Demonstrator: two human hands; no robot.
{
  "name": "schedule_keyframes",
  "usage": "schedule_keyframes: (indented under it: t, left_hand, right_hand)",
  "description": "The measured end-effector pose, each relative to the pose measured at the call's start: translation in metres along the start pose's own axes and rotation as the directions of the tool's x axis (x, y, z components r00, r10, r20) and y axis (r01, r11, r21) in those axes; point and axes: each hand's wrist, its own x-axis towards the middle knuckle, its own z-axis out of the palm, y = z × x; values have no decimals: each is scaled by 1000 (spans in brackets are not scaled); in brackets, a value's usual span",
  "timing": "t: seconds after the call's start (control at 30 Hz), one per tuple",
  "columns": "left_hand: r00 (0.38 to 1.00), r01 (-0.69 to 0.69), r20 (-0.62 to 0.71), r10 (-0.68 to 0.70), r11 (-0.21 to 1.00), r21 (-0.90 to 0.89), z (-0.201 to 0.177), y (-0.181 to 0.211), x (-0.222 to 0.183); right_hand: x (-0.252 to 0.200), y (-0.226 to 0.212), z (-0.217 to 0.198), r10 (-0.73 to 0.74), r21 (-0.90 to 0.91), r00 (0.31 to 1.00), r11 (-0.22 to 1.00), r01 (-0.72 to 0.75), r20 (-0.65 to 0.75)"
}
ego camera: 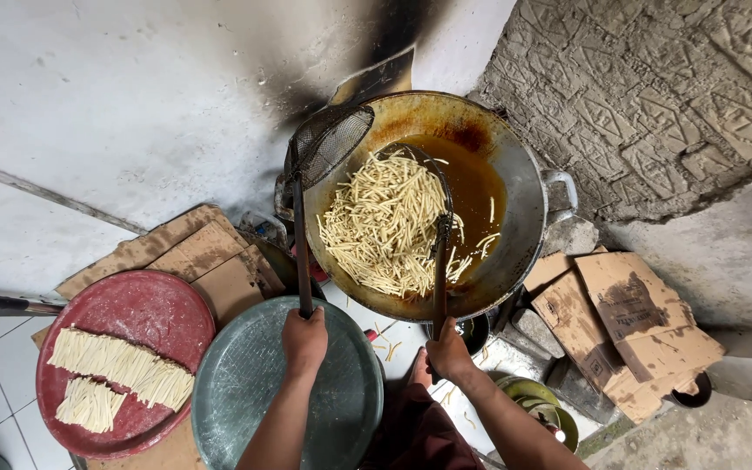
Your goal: Frying a large batch of noodles in a wok using a spider strainer to stir and flip them for even cooking.
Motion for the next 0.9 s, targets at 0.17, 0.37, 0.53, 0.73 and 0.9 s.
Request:
schedule_keyframes:
  t: [0.17,0.37,0.53,0.73,0.9]
  left_hand:
    - [1000,9,25,-9,1000,-17,1,-14,8]
    - [999,21,33,-21,1000,-8,2,-25,9]
    - [998,20,63,-17,999,-50,-8,-11,-5]
    - [993,115,32,-112,989,-98,-3,-11,8]
    - [994,103,57,-96,987,-127,-6,-8,2]
  right_hand:
    - [-14,-2,3,-48,-40,998,998,47,-28]
    - [-45,-15,14,-65,-292,997,955,48,-48]
    - [-16,20,29,-59,-334,990,942,14,-126]
    - [-32,31,28,90,-370,987,919,-134,-134]
    - [-44,56,27,19,-363,986,929,-78,-164]
